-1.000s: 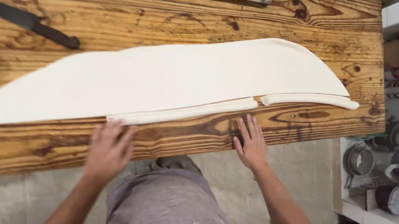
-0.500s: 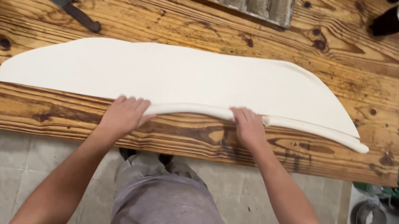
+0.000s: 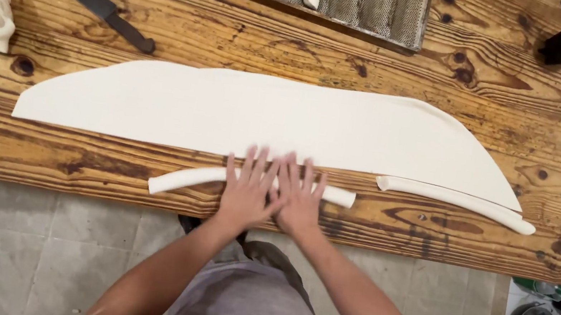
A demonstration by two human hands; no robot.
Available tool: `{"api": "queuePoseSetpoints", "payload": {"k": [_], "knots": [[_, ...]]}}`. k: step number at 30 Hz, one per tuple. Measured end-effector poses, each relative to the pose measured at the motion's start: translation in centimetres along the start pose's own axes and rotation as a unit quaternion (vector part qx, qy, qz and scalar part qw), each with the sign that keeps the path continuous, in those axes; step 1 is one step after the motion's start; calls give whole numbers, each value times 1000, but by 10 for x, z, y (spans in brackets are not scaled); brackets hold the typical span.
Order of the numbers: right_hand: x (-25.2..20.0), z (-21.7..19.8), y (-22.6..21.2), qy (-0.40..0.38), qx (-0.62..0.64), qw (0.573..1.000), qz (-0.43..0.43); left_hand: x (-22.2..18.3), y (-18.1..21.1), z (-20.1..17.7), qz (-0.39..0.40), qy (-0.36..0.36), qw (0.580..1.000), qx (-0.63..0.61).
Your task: Shaping dough into individual rolls and placing them on a baking tray
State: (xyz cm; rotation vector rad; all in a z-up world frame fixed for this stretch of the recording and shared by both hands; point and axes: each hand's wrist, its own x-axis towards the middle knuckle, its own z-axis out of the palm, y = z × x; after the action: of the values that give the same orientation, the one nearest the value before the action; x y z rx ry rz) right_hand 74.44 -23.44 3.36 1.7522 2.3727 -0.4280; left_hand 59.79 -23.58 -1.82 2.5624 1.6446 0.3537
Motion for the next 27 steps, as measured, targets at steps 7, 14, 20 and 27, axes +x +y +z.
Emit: {"api": "queuePoseSetpoints", "payload": {"k": [7, 14, 20, 27], "knots": [[-36, 3, 13, -78, 10, 997, 22, -45, 1, -22, -67, 18, 997, -16], [-28, 0, 28, -77, -84, 991, 75, -40, -43, -39, -89, 9, 995, 45], [-30, -14, 48, -60, -42, 996, 57, -40, -53, -67, -173, -76, 982, 7], [-53, 14, 71, -90, -72, 992, 60, -85, -82, -43, -152, -73, 984, 61]]}}
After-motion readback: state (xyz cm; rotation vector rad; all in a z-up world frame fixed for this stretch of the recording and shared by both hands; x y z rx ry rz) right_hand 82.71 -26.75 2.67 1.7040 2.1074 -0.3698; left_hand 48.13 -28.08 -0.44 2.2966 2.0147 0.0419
